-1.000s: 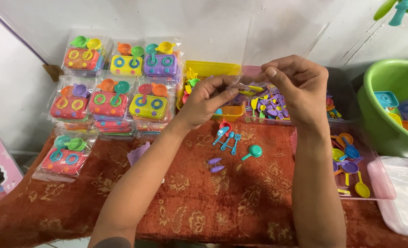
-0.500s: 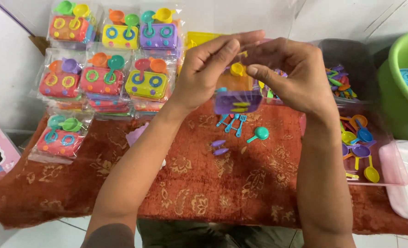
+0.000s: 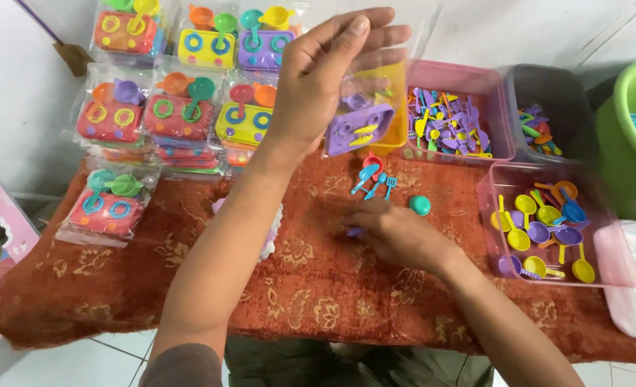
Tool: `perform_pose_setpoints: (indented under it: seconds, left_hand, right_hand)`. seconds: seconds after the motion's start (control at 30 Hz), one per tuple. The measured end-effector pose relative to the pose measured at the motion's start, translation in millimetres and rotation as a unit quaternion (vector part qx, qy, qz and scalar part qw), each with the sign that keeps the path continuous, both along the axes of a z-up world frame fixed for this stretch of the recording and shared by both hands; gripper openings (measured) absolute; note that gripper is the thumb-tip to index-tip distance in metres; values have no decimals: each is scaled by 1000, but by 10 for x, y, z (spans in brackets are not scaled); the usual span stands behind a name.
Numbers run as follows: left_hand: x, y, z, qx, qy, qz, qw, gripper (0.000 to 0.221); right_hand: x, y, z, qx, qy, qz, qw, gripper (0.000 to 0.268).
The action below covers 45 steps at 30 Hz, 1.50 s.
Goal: Cleaning small plastic toy components with a cloth and packaging them into plastic bags.
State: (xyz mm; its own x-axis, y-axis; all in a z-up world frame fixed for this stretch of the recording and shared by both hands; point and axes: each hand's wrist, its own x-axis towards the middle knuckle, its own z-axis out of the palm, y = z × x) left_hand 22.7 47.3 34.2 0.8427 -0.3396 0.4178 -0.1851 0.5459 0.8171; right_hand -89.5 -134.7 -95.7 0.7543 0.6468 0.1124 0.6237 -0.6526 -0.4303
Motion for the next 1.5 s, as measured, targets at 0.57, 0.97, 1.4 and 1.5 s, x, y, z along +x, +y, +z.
perform_pose_setpoints:
  seconds: [0.57, 0.97, 1.4, 1.5]
  left_hand:
    - [46, -104, -208, -7, -10, -78, 997, 37]
    - [-23, -418, -449, 102, -11, -114, 988, 36]
    - [-216, -571, -531, 141, -47, -143, 979, 25]
    - [-153, -612, -658, 78, -39, -167, 982, 30]
  right_hand:
    - [-68, 125, 1462, 258, -16, -52, 965, 19]
    - [141, -422, 1686, 455, -343, -208, 795, 17]
    - [253, -494, 1678, 411, -263, -288, 824, 6]
    - [280, -471, 1672, 409, -241, -293, 830, 5]
